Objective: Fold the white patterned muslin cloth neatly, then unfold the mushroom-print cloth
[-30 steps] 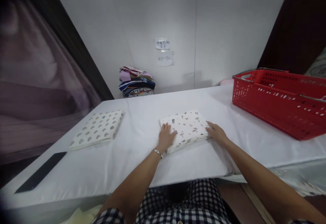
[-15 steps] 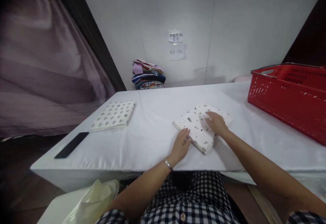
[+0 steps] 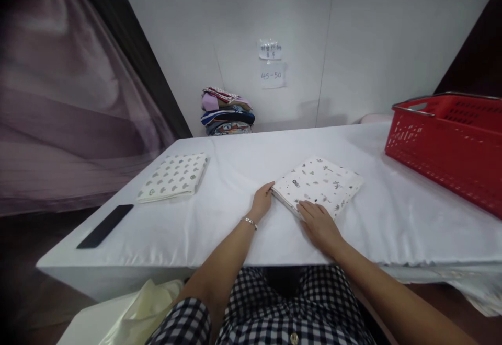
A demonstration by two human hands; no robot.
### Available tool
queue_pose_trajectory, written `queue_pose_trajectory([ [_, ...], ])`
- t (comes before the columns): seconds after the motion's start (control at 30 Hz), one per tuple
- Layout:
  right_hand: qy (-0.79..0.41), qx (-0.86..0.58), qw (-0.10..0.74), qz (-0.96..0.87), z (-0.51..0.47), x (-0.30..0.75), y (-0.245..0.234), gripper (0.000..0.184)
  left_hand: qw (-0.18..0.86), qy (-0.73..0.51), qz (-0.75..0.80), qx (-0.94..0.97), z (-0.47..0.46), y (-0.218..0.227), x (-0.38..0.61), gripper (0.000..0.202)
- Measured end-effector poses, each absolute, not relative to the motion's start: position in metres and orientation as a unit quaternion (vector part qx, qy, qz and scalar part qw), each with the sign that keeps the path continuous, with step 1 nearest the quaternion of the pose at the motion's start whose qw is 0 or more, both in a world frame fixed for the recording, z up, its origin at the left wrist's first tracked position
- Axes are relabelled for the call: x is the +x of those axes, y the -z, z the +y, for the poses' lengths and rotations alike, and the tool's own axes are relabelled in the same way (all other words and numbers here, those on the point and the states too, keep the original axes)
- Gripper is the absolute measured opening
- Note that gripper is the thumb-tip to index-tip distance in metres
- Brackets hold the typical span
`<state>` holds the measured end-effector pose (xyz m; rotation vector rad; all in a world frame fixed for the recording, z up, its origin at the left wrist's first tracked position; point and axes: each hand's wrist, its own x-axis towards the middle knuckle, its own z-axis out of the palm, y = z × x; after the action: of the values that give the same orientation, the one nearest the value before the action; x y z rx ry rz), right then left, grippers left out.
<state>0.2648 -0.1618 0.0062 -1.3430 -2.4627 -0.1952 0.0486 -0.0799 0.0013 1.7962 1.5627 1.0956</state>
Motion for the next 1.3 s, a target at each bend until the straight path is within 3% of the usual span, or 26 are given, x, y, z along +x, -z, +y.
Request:
queue_pose_trajectory([
  [0.3,0.121,-0.446,0.209,-0.862,-0.162,0.265,0.001,0.041,0.291,-0.440,0.541,0.656,-0.072,0.002,0.044,0.032],
  [0.7,0.105,-0.459,0.232,-0.851,-0.176,0.279,0.002,0.033,0.344,-0.414,0.538,0.648,-0.078,-0.003,0.037,0.015],
  [1.3,0.124,-0.456,0.242,-0.848,-0.184,0.275,0.003,0.035,0.304,-0.407,0.546,0.666,-0.081,-0.001,0.034,0.012],
])
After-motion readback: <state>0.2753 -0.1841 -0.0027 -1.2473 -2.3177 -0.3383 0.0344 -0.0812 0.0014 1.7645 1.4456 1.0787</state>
